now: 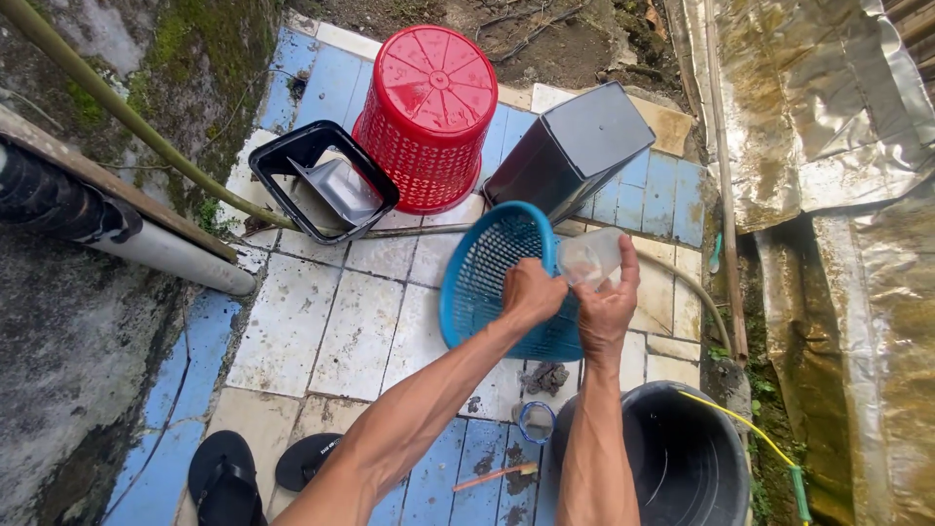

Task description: Scrub and rinse plastic baskets and a small cup using water from a bucket.

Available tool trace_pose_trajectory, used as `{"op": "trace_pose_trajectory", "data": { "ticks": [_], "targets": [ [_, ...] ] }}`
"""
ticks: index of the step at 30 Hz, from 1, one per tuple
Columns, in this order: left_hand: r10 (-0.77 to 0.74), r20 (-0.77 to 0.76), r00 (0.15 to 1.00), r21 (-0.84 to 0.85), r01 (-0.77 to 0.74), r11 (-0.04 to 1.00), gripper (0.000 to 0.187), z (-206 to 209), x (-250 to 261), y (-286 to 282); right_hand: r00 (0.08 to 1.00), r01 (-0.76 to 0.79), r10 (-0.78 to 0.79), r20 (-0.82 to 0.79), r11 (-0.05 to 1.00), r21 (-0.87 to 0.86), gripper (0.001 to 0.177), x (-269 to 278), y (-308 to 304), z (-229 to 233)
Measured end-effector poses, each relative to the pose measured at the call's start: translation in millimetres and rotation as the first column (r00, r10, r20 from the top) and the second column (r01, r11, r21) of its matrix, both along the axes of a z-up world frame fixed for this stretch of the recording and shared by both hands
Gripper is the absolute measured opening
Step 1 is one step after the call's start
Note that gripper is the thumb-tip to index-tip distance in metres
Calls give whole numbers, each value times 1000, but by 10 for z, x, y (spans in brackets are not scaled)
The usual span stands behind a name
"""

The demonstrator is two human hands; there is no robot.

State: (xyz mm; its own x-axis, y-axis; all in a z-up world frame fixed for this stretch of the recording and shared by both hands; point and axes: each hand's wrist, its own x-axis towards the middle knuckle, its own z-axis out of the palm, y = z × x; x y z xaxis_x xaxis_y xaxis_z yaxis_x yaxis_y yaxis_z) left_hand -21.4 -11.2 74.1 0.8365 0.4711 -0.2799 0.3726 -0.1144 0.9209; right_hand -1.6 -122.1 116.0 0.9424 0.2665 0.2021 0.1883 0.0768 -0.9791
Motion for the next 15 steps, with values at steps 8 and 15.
{"op": "trace_pose_trajectory", "data": {
  "ticks": [8, 15],
  "targets": [
    [-192, -11, 981, 162, 191, 968, 22, 129, 16, 33, 989, 114, -73, 131, 933, -341, 80, 51, -16, 452],
    [-516, -116, 849, 392, 517, 761, 20, 80, -181, -341, 854, 358, 80, 514, 627, -692, 75, -86, -324, 470]
  ]
}}
